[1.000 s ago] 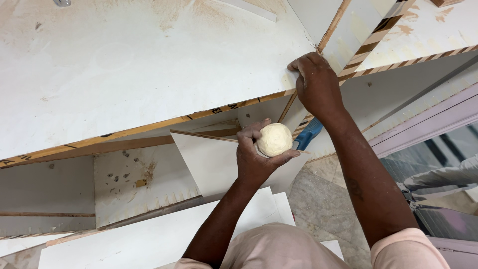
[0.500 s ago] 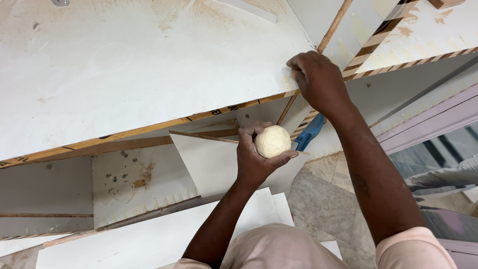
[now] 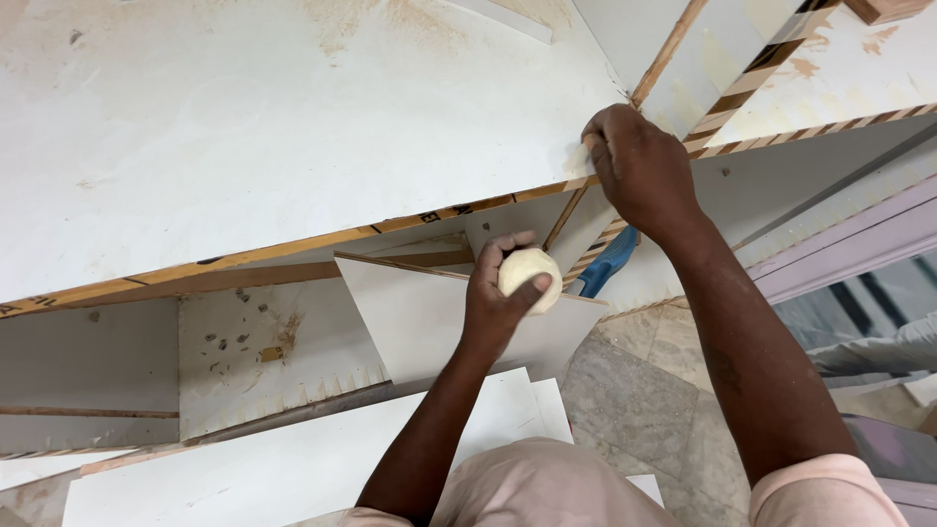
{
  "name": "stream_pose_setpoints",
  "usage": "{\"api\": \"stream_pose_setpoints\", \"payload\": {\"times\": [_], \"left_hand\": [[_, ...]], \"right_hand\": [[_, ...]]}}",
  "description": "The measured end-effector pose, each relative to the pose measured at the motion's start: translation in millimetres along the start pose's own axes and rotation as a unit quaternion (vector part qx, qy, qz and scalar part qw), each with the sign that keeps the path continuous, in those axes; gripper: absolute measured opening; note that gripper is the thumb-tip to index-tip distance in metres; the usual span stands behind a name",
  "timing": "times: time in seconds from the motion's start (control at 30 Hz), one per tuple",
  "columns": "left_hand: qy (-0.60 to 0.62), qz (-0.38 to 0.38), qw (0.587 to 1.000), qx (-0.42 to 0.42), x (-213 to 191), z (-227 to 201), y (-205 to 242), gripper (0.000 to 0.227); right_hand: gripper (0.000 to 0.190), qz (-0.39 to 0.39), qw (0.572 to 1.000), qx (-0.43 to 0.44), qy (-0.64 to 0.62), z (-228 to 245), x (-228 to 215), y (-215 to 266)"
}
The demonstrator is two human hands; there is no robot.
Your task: The person applies putty to the edges and corners of a white wooden cabinet using a putty ball. They repeatedly press the putty into seams and smooth it along the edges.
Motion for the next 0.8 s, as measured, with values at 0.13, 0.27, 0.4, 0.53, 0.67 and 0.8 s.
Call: {"api": "stream_pose_setpoints", "payload": {"times": [0.13, 0.27, 0.4, 0.53, 0.67, 0.8], "left_hand": [[0.147, 0.031, 0.987, -0.054, -1.1, 5.9, -5.5, 0.094], [0.108, 0.042, 0.992, -0.057, 2.6, -5.3, -2.6, 0.094], [0.07, 0.063, 0.994, -0.055, 4.4, -13.4, -0.8, 0.09], [0.055, 0.065, 0.996, -0.039, 2.9, -15.3, 0.7, 0.087], [0.017, 0.056, 0.998, -0.026, 3.2, -11.0, 1.2, 0.087], [0.02, 0.042, 0.999, -0.02, 3.0, -10.8, -1.3, 0.084]], "right_hand": [[0.019, 0.001, 0.987, -0.004, -0.162, -11.1, -6.1, 3.6], [0.028, 0.02, 0.994, -0.094, -0.052, -8.6, -6.1, 2.7], [0.016, 0.009, 0.997, -0.07, -0.027, -0.7, -2.5, 0.7], [0.009, -0.001, 0.995, -0.058, -0.082, 3.0, -6.1, 5.0], [0.005, -0.019, 0.993, -0.075, -0.093, 6.0, -11.2, 21.7], [0.006, -0.055, 0.994, -0.094, -0.02, 10.0, -8.9, 44.4]]}}
Point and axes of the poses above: each hand's wrist, its own y-axis away from the middle knuckle, its own x-axis out of the palm, z = x × y, the point moved 1 cm from there along -y, towards the middle knuckle, and after that the axes turned 4 degrees about z, right-handed, at the moved point
